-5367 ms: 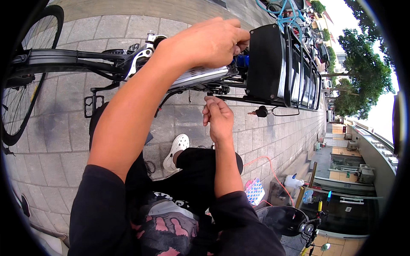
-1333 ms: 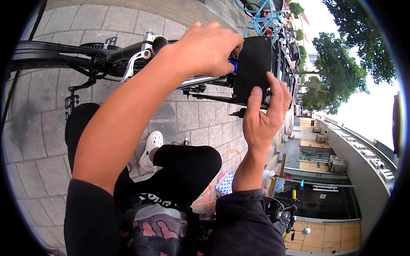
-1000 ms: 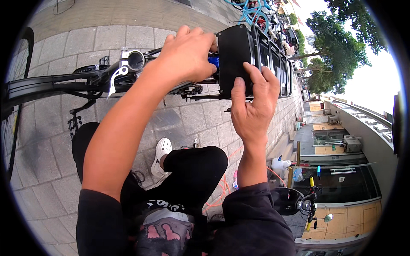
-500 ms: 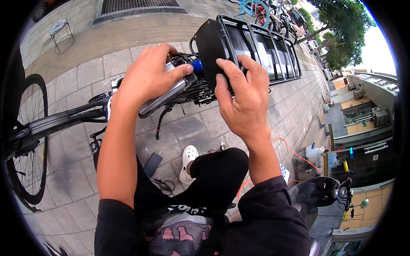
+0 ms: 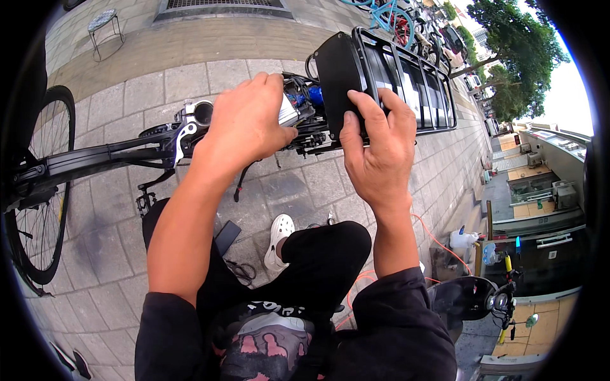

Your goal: The person installs an electric bike conversion kit on a bicycle. They secure a battery pack to the rear rack, connect wires to the frame, and attach a control unit to the handlebars. The person uses a screwdriver to tighten components and a multimeter to test electrical connections.

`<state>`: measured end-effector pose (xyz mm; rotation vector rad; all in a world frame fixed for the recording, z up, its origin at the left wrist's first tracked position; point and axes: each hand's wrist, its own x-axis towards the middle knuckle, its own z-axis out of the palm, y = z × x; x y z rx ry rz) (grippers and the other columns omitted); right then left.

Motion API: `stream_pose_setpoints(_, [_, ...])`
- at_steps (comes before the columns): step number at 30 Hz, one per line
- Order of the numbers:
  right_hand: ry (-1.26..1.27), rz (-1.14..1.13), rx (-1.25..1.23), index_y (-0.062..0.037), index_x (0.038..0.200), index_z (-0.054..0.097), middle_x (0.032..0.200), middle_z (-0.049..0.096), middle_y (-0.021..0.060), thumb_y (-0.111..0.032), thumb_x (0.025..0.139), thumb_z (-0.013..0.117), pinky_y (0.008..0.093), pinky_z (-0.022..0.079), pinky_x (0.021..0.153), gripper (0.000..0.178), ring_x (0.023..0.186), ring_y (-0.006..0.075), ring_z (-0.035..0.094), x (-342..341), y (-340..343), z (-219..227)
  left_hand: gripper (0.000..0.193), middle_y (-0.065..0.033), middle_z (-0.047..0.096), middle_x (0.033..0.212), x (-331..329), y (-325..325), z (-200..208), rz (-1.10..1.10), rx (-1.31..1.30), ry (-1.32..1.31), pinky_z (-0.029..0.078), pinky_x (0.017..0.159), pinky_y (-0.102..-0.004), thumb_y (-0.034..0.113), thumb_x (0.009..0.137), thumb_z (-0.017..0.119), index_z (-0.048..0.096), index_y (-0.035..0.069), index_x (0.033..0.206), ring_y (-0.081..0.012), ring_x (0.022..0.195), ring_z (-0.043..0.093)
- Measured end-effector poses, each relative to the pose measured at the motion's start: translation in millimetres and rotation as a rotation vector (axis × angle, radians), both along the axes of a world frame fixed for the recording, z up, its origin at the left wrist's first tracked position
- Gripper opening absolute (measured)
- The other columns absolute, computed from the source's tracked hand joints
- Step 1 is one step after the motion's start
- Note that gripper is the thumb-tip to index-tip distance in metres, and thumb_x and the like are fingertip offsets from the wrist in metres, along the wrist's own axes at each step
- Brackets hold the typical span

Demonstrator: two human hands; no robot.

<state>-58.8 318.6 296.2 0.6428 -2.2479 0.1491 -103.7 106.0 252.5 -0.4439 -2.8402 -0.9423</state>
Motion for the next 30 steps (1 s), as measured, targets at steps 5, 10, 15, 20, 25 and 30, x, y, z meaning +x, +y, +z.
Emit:
stream_pose_setpoints(5, [0.068,0.011,-0.005,-0.0099,0.123,0.075,0.123,0.066,0.0138,-0.006,0.085,0.081,0.0438,0.045,0.092,0.038,0.106,0.0309,0.063,-3,0,-2,0.082,-0.0181,0.069,0.13,0,1,-5,0.005,0.108,0.031,0.053,0.105,-0.0455,0.03,0.075,0.093,0.06,-0.002,0.143,-0.0383,0.124,0.066])
stream_pose_setpoints(10, [0.046,0.022,-0.039,-0.0096,0.122,0.074,0.123,0.065,0.0137,-0.006,0.085,0.08,0.0459,0.046,0.096,0.037,0.112,0.0333,0.062,-3,-2,0,0.083,-0.019,0.068,0.131,-4,0,-6,-0.011,0.162,0.031,0.052,0.106,-0.0453,0.028,0.073,0.094,0.06,-0.002,0.143,-0.0382,0.125,0.065])
stream_pose_setpoints(15, [0.065,0.039,-0.046,-0.0094,0.122,0.074,0.124,0.064,0.013,-0.007,0.084,0.08,0.0463,0.046,0.098,0.038,0.115,0.0335,0.062,-5,0,-1,0.084,-0.0207,0.067,0.131,-6,0,-8,-0.037,0.186,0.068,0.051,0.108,-0.0449,0.025,0.072,0.095,0.06,-0.002,0.144,-0.0397,0.125,0.065])
stream_pose_setpoints(20, [0.049,0.052,-0.053,-0.0086,0.12,0.073,0.124,0.064,0.0128,-0.008,0.082,0.079,0.0469,0.046,0.1,0.039,0.117,0.0335,0.062,-1,5,1,0.086,-0.0221,0.067,0.132,-5,2,-7,-0.095,0.185,0.045,0.05,0.11,-0.0449,0.021,0.073,0.095,0.056,-0.002,0.147,-0.0406,0.127,0.064])
stream_pose_setpoints(25, [0.041,0.08,-0.058,-0.0085,0.121,0.072,0.124,0.064,0.0128,-0.01,0.085,0.078,0.0469,0.046,0.101,0.037,0.118,0.0334,0.062,-3,7,1,0.087,-0.0246,0.066,0.134,-3,2,-4,-0.078,0.183,0.002,0.05,0.111,-0.044,0.017,0.073,0.097,0.055,-0.001,0.147,-0.0397,0.128,0.064])
stream_pose_setpoints(30, [0.057,0.083,-0.057,-0.0084,0.12,0.071,0.124,0.064,0.0134,-0.01,0.086,0.078,0.0477,0.046,0.102,0.035,0.12,0.0336,0.062,-1,12,-1,0.088,-0.0231,0.067,0.132,-9,2,-7,-0.117,0.17,-0.011,0.049,0.111,-0.0423,0.016,0.073,0.098,0.054,0.0,0.148,-0.0376,0.125,0.064])
